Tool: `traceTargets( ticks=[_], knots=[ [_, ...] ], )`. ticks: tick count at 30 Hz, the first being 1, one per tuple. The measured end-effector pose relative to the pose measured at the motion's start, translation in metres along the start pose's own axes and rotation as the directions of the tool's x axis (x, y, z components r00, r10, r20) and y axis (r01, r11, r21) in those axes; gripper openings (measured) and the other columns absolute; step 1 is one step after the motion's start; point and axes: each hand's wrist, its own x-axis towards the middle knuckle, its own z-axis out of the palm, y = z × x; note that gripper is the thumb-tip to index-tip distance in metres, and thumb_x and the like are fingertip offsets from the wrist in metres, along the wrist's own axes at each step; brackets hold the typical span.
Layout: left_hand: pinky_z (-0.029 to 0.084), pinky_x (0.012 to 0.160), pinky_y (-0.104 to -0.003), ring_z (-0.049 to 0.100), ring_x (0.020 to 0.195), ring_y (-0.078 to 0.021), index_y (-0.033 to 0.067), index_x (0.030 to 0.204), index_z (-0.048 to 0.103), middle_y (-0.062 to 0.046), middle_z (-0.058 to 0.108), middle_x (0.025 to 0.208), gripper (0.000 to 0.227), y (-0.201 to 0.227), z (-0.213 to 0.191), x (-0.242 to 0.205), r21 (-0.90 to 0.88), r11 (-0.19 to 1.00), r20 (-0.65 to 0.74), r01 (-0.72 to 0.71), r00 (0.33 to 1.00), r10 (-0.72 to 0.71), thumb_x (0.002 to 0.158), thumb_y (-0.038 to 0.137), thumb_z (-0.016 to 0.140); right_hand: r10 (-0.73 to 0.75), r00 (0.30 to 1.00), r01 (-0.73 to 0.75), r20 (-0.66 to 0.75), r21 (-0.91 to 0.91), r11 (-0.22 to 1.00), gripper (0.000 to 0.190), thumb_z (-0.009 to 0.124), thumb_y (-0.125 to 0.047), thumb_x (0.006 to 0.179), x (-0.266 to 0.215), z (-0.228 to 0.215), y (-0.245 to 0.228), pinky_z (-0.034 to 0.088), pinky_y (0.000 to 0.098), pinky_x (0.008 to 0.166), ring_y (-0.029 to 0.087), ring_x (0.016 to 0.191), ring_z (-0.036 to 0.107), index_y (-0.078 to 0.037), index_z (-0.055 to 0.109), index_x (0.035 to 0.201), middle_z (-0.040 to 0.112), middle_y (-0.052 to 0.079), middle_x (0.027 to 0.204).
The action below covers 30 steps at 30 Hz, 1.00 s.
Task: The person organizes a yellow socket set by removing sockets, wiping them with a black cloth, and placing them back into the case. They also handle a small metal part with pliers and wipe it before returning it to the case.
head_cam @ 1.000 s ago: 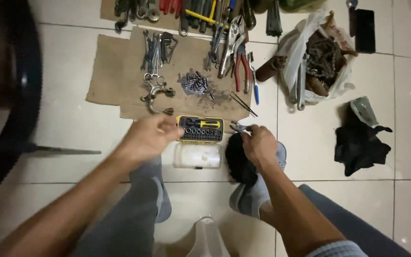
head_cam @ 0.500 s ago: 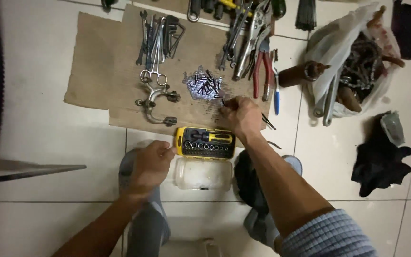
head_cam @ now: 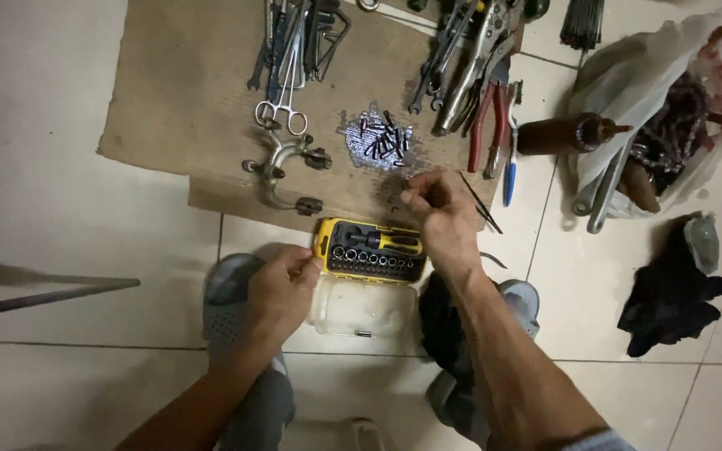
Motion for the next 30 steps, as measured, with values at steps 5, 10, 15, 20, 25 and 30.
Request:
traceTargets(
  ticks=[5,10,15,20,25,30],
  knots=[
    [0.057,0.094,-0.045,0.073,0.106,-0.0329,0.0157,0.116,0.073,-0.013,0.076,0.111,0.034,0.021,-0.005,-0.014,-0.110,0.990,-0.072,-0.084,0.995,0.076,0.094,0.041,0.067,-0.028,1.000,0.025,0.002,0.357,0.934,0.035,0.071,0.005,0.087,-0.028,0.008,-0.021,0.056,0.0288,0.073,0.019,0.081,0.066,0.006,0.068,0.121,0.068,0.013,0.088],
    [0.065,0.074,-0.037,0.078,0.087,-0.0282,0.0050,0.113,0.075,-0.021,0.077,0.102,0.032,0.078,-0.019,-0.041,-0.470,0.869,0.047,-0.154,0.979,0.199,0.091,0.028,0.072,-0.029,0.999,0.014,0.019,0.538,0.843,0.027,0.070,0.004,0.088,-0.043,0.009,-0.037,0.058,0.0334,0.076,0.025,0.083,0.071,0.004,0.070,0.115,0.073,0.022,0.092],
    [0.064,0.068,-0.030,0.075,0.079,-0.0211,-0.0028,0.115,0.072,-0.017,0.075,0.099,0.036,0.120,-0.022,-0.058,-0.708,0.705,0.265,0.042,0.941,0.209,0.095,0.026,0.063,-0.028,0.997,-0.019,0.067,0.611,0.791,0.024,0.071,0.002,0.088,-0.050,0.009,-0.056,0.053,0.0382,0.084,0.028,0.089,0.070,0.004,0.065,0.111,0.073,0.025,0.096],
    [0.061,0.068,-0.030,0.075,0.078,-0.0221,-0.0007,0.110,0.073,-0.016,0.076,0.096,0.035,0.129,-0.031,-0.067,-0.746,0.656,0.334,0.114,0.916,0.221,0.095,0.030,0.066,-0.043,0.991,-0.046,0.124,0.637,0.769,0.021,0.069,0.002,0.088,-0.056,0.007,-0.064,0.053,0.0376,0.081,0.030,0.087,0.071,0.004,0.063,0.107,0.072,0.026,0.095],
    [0.059,0.067,-0.029,0.076,0.076,-0.0235,0.0004,0.099,0.075,-0.015,0.077,0.091,0.030,0.118,-0.025,-0.068,-0.734,0.669,0.360,0.120,0.903,0.233,0.090,0.029,0.074,-0.052,0.990,-0.052,0.135,0.670,0.741,0.018,0.070,0.001,0.086,-0.072,0.006,-0.066,0.054,0.0360,0.080,0.027,0.083,0.069,0.007,0.064,0.103,0.071,0.024,0.091],
    [0.056,0.063,-0.026,0.074,0.073,-0.0180,0.0031,0.096,0.073,-0.011,0.076,0.086,0.022,0.104,-0.020,-0.069,-0.730,0.677,0.366,0.095,0.891,0.269,0.089,0.024,0.074,-0.060,0.995,0.002,0.078,0.595,0.804,0.015,0.068,0.001,0.086,-0.086,0.002,-0.058,0.051,0.0353,0.076,0.021,0.076,0.062,0.007,0.064,0.099,0.064,0.018,0.079]
  ],
)
